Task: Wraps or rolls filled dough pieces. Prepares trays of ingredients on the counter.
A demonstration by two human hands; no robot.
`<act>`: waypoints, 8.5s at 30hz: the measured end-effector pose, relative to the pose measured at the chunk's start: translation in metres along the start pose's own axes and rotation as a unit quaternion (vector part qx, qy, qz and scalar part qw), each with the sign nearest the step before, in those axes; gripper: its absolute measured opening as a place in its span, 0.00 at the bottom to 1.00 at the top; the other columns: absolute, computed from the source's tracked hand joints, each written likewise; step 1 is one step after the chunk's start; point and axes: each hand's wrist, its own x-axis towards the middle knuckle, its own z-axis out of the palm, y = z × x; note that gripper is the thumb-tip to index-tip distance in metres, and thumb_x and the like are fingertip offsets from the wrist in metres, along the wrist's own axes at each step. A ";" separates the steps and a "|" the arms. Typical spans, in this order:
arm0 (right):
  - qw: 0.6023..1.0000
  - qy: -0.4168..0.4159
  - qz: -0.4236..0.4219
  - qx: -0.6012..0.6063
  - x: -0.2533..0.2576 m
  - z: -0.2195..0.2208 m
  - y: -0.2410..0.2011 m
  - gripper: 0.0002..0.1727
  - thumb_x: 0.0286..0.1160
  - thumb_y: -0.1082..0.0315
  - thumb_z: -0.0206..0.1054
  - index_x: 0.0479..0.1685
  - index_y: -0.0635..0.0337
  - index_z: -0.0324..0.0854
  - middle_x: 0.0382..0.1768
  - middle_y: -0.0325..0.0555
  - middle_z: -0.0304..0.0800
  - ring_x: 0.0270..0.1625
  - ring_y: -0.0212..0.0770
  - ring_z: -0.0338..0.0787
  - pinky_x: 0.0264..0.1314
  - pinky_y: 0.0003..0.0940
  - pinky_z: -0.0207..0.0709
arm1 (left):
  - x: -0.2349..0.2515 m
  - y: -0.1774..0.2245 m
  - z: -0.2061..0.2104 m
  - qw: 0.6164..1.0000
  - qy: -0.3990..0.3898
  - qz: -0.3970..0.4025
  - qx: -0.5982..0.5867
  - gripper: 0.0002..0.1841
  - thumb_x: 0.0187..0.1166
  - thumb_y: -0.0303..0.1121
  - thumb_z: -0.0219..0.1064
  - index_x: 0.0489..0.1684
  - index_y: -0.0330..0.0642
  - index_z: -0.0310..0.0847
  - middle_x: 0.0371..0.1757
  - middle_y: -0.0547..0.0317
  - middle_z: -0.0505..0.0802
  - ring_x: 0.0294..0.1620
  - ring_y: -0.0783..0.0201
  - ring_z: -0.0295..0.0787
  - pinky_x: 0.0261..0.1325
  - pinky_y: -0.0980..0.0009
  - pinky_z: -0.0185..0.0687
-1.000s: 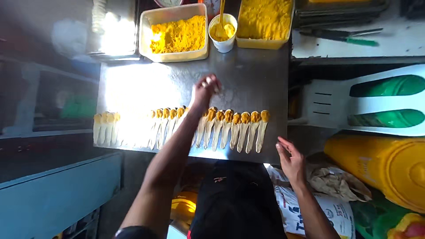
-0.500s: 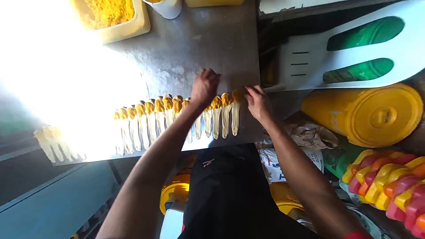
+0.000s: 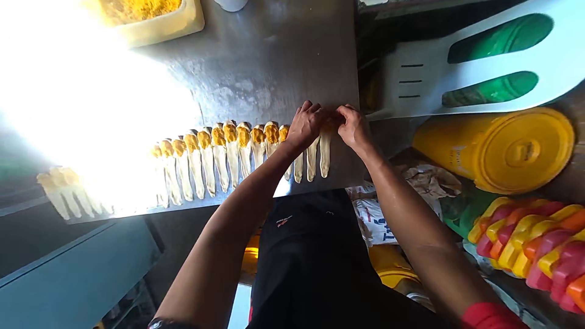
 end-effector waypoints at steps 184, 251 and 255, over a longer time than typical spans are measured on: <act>0.988 -0.016 -0.057 0.142 -0.158 0.042 -0.102 0.26 0.66 0.52 0.83 0.62 0.55 0.89 0.67 0.46 0.88 0.71 0.45 0.85 0.74 0.49 0.80 | -0.198 0.048 -0.014 0.689 0.071 -0.304 -0.654 0.35 0.91 0.65 0.36 0.82 0.52 0.70 0.64 0.56 0.90 0.59 0.61 0.89 0.62 0.57 0.86; 0.981 0.164 0.020 0.103 -0.105 0.081 -0.052 0.28 0.81 0.73 0.66 0.82 0.57 0.75 0.71 0.54 0.83 0.70 0.49 0.85 0.69 0.46 0.83 | -0.100 0.034 0.038 0.977 0.164 -0.124 -0.063 0.17 0.80 0.26 0.66 0.66 0.43 0.87 0.61 0.50 0.91 0.46 0.56 0.93 0.42 0.57 0.91; 0.990 0.126 -0.001 0.063 -0.116 0.080 -0.053 0.24 0.79 0.75 0.67 0.76 0.60 0.80 0.74 0.54 0.78 0.73 0.49 0.81 0.71 0.45 0.81 | -0.106 0.030 0.042 0.988 0.114 -0.103 0.008 0.13 0.80 0.27 0.65 0.58 0.44 0.91 0.66 0.50 0.88 0.45 0.53 0.92 0.38 0.56 0.89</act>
